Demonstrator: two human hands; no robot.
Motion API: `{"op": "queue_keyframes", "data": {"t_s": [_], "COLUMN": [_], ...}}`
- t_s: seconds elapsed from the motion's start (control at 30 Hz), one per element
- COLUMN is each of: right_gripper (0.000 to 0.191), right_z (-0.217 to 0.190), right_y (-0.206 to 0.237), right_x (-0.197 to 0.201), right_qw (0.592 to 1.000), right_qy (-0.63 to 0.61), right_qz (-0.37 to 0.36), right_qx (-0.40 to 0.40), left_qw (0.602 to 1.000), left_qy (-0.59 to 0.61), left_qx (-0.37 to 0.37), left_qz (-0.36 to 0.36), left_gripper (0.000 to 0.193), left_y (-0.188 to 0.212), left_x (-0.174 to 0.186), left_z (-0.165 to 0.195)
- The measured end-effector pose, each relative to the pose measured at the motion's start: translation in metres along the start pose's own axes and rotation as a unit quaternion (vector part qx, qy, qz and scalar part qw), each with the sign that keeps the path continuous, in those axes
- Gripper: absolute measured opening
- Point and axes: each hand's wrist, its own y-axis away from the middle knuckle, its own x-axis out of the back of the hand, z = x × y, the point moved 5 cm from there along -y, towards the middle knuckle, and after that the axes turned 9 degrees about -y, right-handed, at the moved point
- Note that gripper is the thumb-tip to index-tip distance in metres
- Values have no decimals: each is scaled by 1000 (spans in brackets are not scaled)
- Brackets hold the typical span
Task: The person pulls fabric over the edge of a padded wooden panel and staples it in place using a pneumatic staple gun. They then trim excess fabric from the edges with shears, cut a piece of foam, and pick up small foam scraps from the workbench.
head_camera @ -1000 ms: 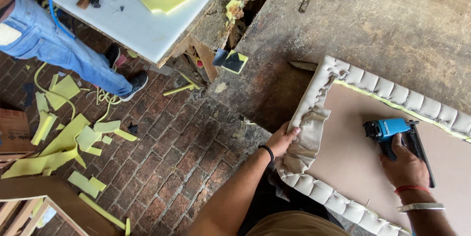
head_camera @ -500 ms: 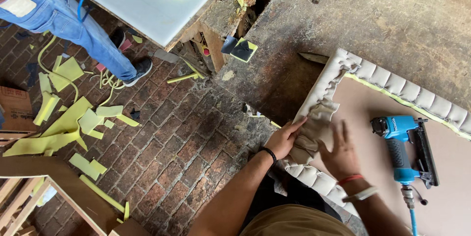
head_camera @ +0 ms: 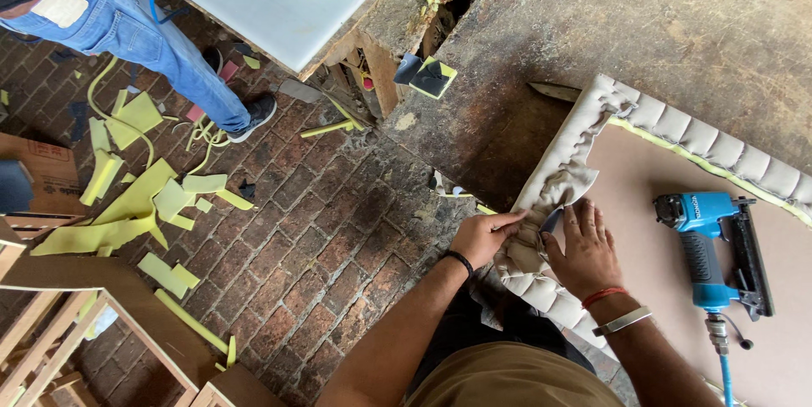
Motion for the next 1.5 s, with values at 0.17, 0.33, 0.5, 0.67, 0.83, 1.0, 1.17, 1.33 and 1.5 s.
{"op": "queue_keyframes", "data": {"t_s": [0.17, 0.33, 0.5, 0.67, 0.83, 1.0, 1.17, 1.33, 1.5], "right_gripper": [82, 84, 77, 68, 61, 58, 53, 50, 47], "right_z": [-9, -21, -16, 13, 43, 42, 40, 35, 33], "right_y": [-3, -7, -20, -23, -20, -8, -4, -4, -5], "right_x": [6, 24, 44, 42, 41, 52, 59, 67, 63], "right_qw": [999, 997, 985, 989, 986, 971, 980, 984, 984], "right_qy": [32, 48, 77, 31, -112, -172, -136, -114, -127], "right_qz": [-29, -61, -146, -144, -95, -80, -136, -130, -120], "right_qx": [7, -3, -45, -14, 78, 146, 45, 43, 35], "left_qw": [999, 998, 990, 975, 964, 942, 945, 947, 963], "left_qy": [-5, -19, -98, -158, -184, -245, -234, -238, -195], "left_qx": [-6, -1, 32, 44, 49, 116, 158, 189, 132], "left_qz": [34, 56, 100, 147, 187, 198, 168, 108, 128], "left_gripper": [21, 18, 15, 14, 17, 13, 21, 25, 24], "left_y": [4, 9, 14, 19, 25, 38, 63, 84, 67], "left_x": [0, 2, 6, 4, 4, -1, -12, -11, 11], "left_z": [-5, -2, 5, 9, 16, 18, 5, -8, -25]}}
